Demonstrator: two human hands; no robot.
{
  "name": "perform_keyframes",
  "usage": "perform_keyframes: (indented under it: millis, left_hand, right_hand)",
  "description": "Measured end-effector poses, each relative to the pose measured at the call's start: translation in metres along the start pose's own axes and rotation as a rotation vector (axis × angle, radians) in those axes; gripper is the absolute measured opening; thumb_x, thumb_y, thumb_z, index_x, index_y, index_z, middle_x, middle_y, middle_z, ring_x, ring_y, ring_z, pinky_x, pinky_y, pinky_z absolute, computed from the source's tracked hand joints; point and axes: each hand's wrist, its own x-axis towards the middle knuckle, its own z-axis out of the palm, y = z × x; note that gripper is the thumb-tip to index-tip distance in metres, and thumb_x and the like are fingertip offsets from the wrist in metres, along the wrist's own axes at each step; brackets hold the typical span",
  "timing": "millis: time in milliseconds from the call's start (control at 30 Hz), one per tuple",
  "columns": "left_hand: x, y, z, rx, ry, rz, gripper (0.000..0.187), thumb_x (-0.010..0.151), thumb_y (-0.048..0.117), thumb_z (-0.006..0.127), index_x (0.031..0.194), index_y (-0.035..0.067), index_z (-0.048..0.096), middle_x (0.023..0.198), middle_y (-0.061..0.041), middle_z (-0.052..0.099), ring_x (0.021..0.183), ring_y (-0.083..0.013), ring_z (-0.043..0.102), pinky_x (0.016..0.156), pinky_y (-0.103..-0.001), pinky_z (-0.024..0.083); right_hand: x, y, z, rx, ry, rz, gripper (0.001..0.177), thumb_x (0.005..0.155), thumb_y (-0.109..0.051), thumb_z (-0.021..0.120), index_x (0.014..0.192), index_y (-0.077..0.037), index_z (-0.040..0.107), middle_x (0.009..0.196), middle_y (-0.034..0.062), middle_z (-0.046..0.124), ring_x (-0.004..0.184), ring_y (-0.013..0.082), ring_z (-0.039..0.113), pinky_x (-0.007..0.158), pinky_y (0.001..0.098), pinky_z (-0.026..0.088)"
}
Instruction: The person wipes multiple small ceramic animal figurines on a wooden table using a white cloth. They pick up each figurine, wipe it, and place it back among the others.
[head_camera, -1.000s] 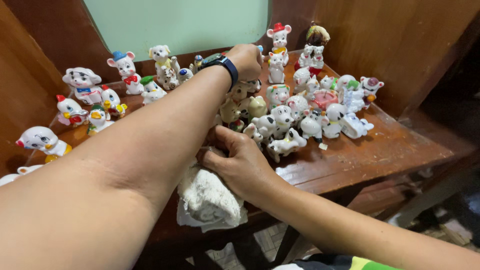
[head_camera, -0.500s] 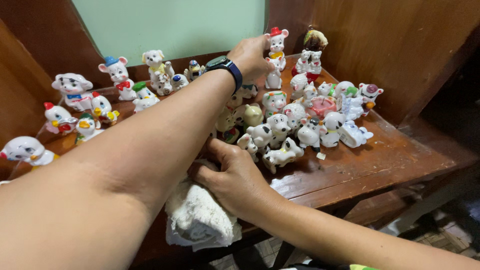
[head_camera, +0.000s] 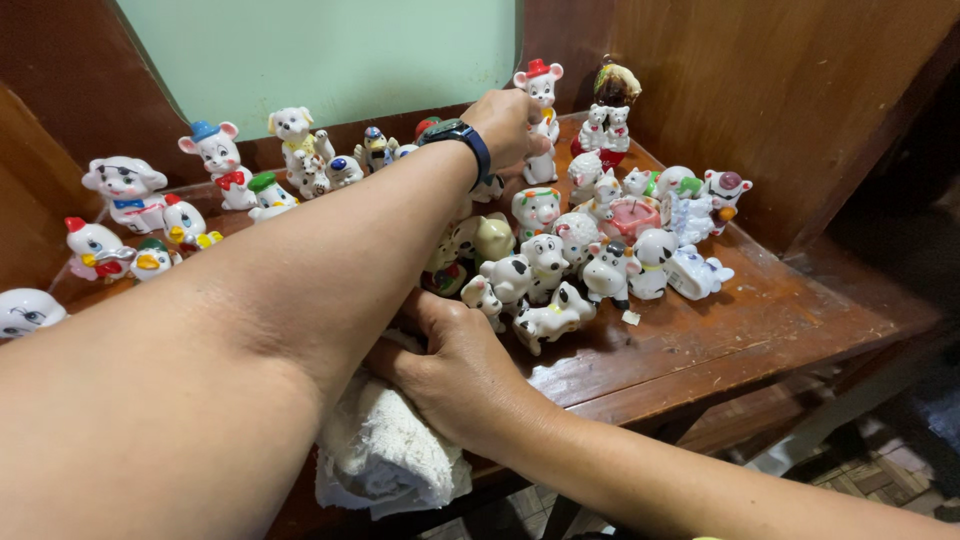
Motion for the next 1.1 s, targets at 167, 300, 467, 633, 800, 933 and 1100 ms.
perform_keyframes:
  millis: [167, 300, 467, 633, 800, 933, 1100]
  left_hand:
    - [0.004, -0.006, 0.004, -0.018, 0.007, 0.038, 0.046, 0.084, 0.029, 0.081, 0.124, 0.009, 0.070, 0.109, -0.020, 0.073, 0.102, -0.0309, 0.072, 0.090, -0.040, 0.055]
    - [0.001, -0.003, 0.004, -0.051, -0.006, 0.023, 0.045, 0.084, 0.026, 0.079, 0.126, 0.013, 0.069, 0.107, -0.019, 0.074, 0.102, -0.0303, 0.073, 0.090, -0.039, 0.055]
    - [-0.004, 0.008, 0.003, 0.059, 0.016, 0.007, 0.059, 0.083, 0.031, 0.079, 0.138, 0.021, 0.061, 0.120, -0.015, 0.069, 0.113, -0.0321, 0.064, 0.095, -0.045, 0.050]
    - [-0.012, 0.024, 0.000, 0.122, 0.201, 0.038, 0.048, 0.084, 0.034, 0.079, 0.126, 0.017, 0.067, 0.130, -0.013, 0.065, 0.116, -0.0328, 0.062, 0.096, -0.047, 0.049]
    - [-0.044, 0.030, -0.027, -0.077, 0.184, 0.076, 0.039, 0.085, 0.039, 0.079, 0.115, 0.013, 0.075, 0.112, -0.015, 0.074, 0.103, -0.0312, 0.071, 0.092, -0.042, 0.055]
    - [-0.110, 0.046, -0.069, -0.207, 0.109, -0.005, 0.037, 0.090, 0.034, 0.074, 0.118, 0.009, 0.072, 0.105, -0.016, 0.077, 0.095, -0.0309, 0.074, 0.083, -0.042, 0.057]
    - [-0.210, 0.060, -0.099, -0.315, 0.267, 0.026, 0.033, 0.092, 0.028, 0.072, 0.116, 0.006, 0.071, 0.106, -0.011, 0.078, 0.092, -0.0209, 0.077, 0.082, -0.035, 0.059]
  right_hand:
    - [0.000, 0.001, 0.001, 0.052, -0.009, -0.020, 0.031, 0.092, -0.008, 0.068, 0.122, 0.002, 0.068, 0.119, 0.0110, 0.077, 0.108, 0.0151, 0.069, 0.096, 0.0310, 0.057]
    - [-0.001, 0.000, 0.000, -0.012, 0.002, -0.032, 0.032, 0.092, -0.009, 0.069, 0.122, 0.002, 0.068, 0.119, 0.0114, 0.077, 0.108, 0.0151, 0.070, 0.095, 0.0306, 0.056]
    - [-0.002, -0.003, 0.000, -0.088, 0.022, -0.011, 0.029, 0.090, -0.009, 0.070, 0.117, 0.002, 0.070, 0.115, 0.0108, 0.079, 0.105, 0.0150, 0.072, 0.092, 0.0305, 0.057]
    - [-0.003, -0.005, -0.001, -0.142, 0.012, 0.027, 0.025, 0.087, -0.007, 0.071, 0.110, 0.003, 0.073, 0.107, 0.0115, 0.081, 0.099, 0.0170, 0.074, 0.088, 0.0318, 0.059]
    - [-0.001, 0.001, 0.000, -0.144, 0.048, -0.062, 0.030, 0.088, -0.006, 0.069, 0.117, 0.000, 0.070, 0.112, 0.0097, 0.079, 0.101, 0.0138, 0.073, 0.090, 0.0299, 0.058]
    - [0.002, 0.010, 0.000, -0.123, 0.008, -0.029, 0.023, 0.091, -0.007, 0.068, 0.112, 0.002, 0.072, 0.103, 0.0095, 0.080, 0.092, 0.0140, 0.072, 0.085, 0.0296, 0.059]
    - [-0.001, 0.017, -0.002, -0.105, -0.025, -0.048, 0.021, 0.096, -0.009, 0.068, 0.112, 0.004, 0.071, 0.100, 0.0092, 0.077, 0.091, 0.0132, 0.069, 0.083, 0.0291, 0.058]
